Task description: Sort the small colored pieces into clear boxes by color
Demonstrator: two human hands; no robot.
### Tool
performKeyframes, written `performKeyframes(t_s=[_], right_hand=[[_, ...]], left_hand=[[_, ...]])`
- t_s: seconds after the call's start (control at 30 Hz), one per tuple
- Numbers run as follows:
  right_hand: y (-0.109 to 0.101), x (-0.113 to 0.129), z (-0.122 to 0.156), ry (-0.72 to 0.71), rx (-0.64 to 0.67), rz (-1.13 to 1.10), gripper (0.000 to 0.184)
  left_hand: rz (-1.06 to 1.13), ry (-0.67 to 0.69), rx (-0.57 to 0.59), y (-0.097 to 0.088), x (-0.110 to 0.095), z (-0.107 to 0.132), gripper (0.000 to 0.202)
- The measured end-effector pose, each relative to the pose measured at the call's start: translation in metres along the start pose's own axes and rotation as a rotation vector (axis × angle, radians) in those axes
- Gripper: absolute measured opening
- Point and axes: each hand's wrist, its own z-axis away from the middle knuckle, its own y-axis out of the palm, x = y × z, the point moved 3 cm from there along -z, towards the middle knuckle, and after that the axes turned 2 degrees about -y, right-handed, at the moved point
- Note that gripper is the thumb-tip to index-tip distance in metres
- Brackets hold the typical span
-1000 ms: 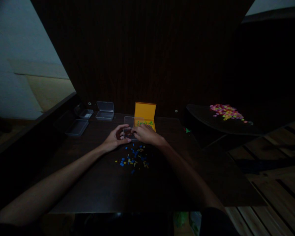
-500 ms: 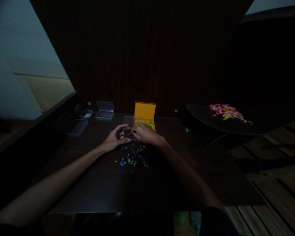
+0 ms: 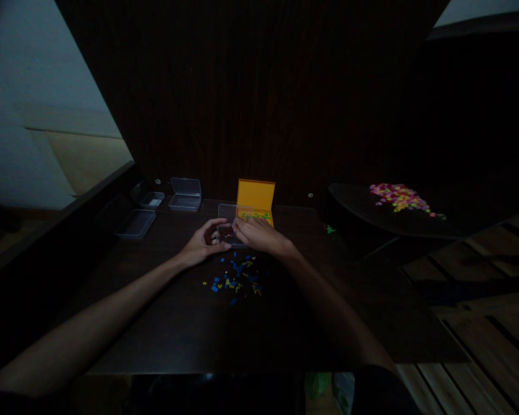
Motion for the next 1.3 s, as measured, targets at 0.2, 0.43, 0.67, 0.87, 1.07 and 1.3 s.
performKeyframes(t_s=[0.2, 0.43, 0.67, 0.87, 1.07, 1.3], right_hand=[[-0.004, 0.001, 0.001, 0.018, -0.005, -0.021, 0.028], [-0.002, -0.002, 0.001, 0.004, 0.018, 0.026, 0.03], [0.001, 0.002, 0.001, -0.053, 0.023, 0.099, 0.031], [0.007, 0.005, 0.001, -0.045, 0.019, 0.186, 0.035], [0.009, 0.01, 0.001, -0.063, 0.042, 0.196, 0.036], [0.0, 0.008, 0.001, -0.053, 0.001, 0.136, 0.035]], left_hand=[[0.006, -0.008, -0.003, 0.0, 0.001, -0.001, 0.066], [-0.005, -0.009, 0.004, -0.002, 0.002, -0.001, 0.066], [0.01, 0.004, 0.009, 0.0, 0.001, 0.0, 0.065], [0.0, 0.0, -0.004, -0.001, 0.002, -0.001, 0.066], [-0.007, -0.003, -0.012, -0.002, 0.003, -0.001, 0.067], [-0.006, -0.009, -0.009, -0.001, 0.002, 0.0, 0.067]])
